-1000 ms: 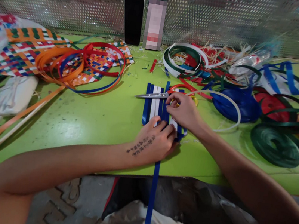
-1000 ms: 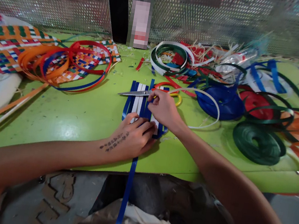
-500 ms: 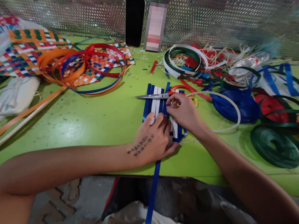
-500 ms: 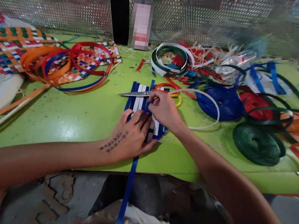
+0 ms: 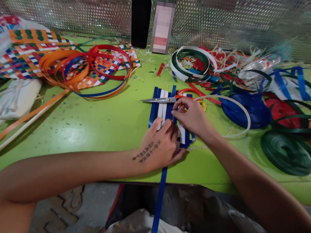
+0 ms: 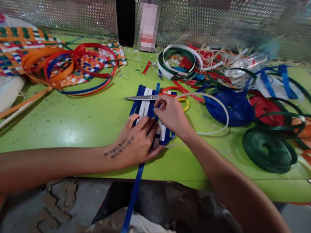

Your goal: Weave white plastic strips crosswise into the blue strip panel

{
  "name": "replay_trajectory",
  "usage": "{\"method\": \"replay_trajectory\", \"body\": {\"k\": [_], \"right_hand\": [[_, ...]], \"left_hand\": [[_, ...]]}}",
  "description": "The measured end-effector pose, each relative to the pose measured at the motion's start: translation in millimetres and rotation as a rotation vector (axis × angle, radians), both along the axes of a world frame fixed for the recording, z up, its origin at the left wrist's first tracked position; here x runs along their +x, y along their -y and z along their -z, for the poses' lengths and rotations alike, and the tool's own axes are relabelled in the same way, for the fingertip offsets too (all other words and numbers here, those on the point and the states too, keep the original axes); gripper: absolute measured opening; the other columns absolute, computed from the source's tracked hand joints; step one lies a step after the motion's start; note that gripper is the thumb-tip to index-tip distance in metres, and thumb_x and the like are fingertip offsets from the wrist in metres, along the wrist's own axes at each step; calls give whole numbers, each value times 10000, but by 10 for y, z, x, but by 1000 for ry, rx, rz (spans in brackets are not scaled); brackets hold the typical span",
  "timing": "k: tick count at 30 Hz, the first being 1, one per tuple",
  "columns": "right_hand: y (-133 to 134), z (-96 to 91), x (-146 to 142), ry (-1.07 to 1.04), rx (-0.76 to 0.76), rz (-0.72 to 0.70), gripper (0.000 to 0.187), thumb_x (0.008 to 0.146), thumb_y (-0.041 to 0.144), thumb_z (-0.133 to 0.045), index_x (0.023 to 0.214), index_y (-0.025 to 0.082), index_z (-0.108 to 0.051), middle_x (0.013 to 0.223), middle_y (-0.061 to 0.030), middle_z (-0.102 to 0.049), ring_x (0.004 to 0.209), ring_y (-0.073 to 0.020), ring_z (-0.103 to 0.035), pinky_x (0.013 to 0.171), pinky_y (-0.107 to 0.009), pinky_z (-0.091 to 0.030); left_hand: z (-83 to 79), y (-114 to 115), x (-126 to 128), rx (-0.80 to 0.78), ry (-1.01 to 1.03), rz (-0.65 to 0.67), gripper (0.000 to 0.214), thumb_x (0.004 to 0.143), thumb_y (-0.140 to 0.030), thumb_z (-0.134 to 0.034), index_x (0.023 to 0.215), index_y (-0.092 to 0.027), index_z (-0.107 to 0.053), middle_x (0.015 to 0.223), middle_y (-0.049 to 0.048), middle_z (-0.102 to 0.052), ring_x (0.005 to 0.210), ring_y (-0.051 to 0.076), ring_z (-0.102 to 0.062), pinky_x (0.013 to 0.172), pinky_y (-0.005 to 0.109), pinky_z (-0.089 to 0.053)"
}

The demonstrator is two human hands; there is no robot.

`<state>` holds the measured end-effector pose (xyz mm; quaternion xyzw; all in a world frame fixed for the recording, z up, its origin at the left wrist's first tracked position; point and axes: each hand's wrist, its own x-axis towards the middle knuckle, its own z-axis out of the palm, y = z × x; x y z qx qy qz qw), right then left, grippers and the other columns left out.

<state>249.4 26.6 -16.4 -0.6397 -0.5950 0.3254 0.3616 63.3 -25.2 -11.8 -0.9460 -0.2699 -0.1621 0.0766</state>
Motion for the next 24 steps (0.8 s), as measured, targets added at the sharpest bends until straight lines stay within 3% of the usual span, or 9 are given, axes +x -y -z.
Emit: {"method": "replay_trajectory", "body": {"k": [9, 15, 24], "right_hand": [[48, 9, 31, -131, -84, -22, 267, 865, 432, -830, 860, 210, -683, 658, -6, -656, 383, -129, -522, 390, -298, -375], [68, 2, 13, -139, -88, -8, 234, 843, 349, -833, 955, 216, -675, 794, -20, -706, 400, -106, -515, 385, -296, -399], [72, 5, -8, -155, -88, 10, 234, 850, 185, -728, 1015, 250, -576, 891, 1, -636, 421, -90, -505, 383, -284, -417]], "left_hand": [[32, 10, 0, -43, -23, -42, 686, 1116, -558, -420, 1405, 11, -669, 1360, 251, -715, 1240, 400, -611, 1093, 546, -388], [60, -8, 3, -103, -24, -13, 694, 1131, -530, -395, 1457, 37, -628, 1420, 290, -684, 1335, 413, -617, 1103, 551, -412], [49, -4, 13, -146, -26, -17, 705, 1120, -535, -430, 1495, 40, -594, 1515, 286, -629, 1360, 417, -614, 1104, 573, -431]]}}
